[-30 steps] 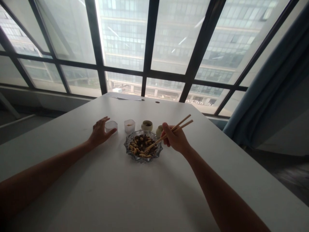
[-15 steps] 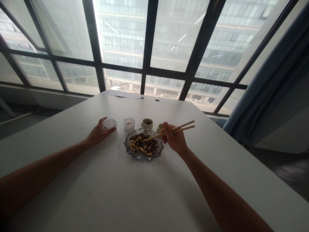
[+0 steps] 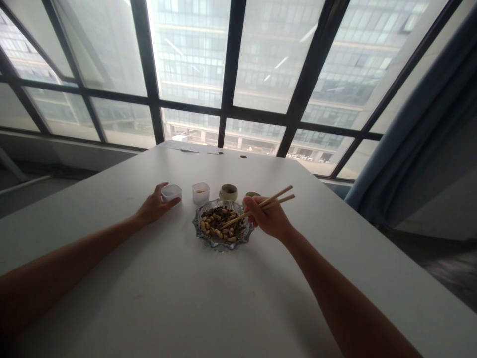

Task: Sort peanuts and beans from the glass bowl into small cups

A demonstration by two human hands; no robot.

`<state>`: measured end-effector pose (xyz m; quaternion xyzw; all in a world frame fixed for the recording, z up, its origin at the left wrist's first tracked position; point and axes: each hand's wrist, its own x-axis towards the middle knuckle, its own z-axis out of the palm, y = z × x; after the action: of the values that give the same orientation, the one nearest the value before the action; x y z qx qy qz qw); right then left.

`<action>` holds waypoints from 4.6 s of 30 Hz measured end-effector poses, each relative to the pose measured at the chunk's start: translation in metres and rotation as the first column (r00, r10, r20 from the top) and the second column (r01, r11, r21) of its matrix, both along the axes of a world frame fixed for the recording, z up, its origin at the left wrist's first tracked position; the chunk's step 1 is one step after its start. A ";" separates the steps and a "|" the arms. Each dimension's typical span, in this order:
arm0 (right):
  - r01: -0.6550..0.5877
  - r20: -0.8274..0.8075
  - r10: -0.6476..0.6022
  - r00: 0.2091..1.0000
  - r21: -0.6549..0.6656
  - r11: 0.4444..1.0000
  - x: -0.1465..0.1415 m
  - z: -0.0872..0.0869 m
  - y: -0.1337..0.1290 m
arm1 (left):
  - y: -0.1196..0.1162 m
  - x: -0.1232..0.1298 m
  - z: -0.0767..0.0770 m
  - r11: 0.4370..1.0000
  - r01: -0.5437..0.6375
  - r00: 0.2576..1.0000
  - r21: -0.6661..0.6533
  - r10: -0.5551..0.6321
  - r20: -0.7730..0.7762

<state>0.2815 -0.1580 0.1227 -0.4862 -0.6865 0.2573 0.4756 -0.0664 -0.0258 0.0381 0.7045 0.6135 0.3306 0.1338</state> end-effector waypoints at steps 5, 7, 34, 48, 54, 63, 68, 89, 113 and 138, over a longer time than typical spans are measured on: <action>-0.056 0.001 0.056 0.998 -0.050 0.997 0.000 0.004 -0.001 | -0.001 0.001 0.001 1.000 -0.001 1.000 0.000 0.001 0.009; -0.090 0.010 0.091 0.996 -0.082 0.993 0.000 0.005 -0.001 | -0.001 0.001 0.001 1.000 0.004 1.000 -0.004 -0.004 0.009; 0.065 0.042 -0.098 0.994 0.492 0.868 -0.006 0.005 -0.014 | 0.000 0.001 -0.005 0.905 0.233 0.968 0.355 -0.251 0.004; 0.267 -0.227 -0.203 0.952 0.301 0.916 0.004 -0.005 0.006 | 0.004 -0.004 -0.005 0.998 0.015 0.996 0.067 -0.021 0.085; 0.379 -0.298 -0.301 0.906 0.253 0.890 0.018 -0.005 0.014 | -0.002 0.022 0.031 0.947 0.095 0.995 0.306 -0.093 -0.019; 0.394 -0.205 -0.343 0.917 0.321 0.861 0.036 -0.021 0.023 | 0.024 0.176 0.086 0.930 0.329 0.859 -0.166 -0.368 -0.357; 0.384 -0.170 -0.344 0.923 0.393 0.836 0.034 -0.029 0.024 | 0.037 0.196 0.086 0.890 0.312 0.782 -0.333 -0.440 -0.441; 0.384 -0.264 -0.318 0.911 0.256 0.887 0.030 -0.007 0.018 | 0.040 0.191 0.075 0.921 0.386 0.817 -0.055 -0.369 -0.444; 0.032 0.038 -0.034 0.999 0.055 0.998 0.027 -0.008 0.016 | 0.025 0.086 0.066 0.947 0.315 0.862 0.062 -0.258 -0.436; 0.218 -0.224 -0.213 0.951 -0.003 0.976 0.034 -0.005 0.026 | 0.007 0.074 0.033 0.845 0.449 0.841 0.292 -0.289 -0.457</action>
<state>0.3153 -0.1320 0.1175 -0.5211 -0.5744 0.2494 0.5800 0.0079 -0.0192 0.0716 0.8752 0.3994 0.2630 -0.0728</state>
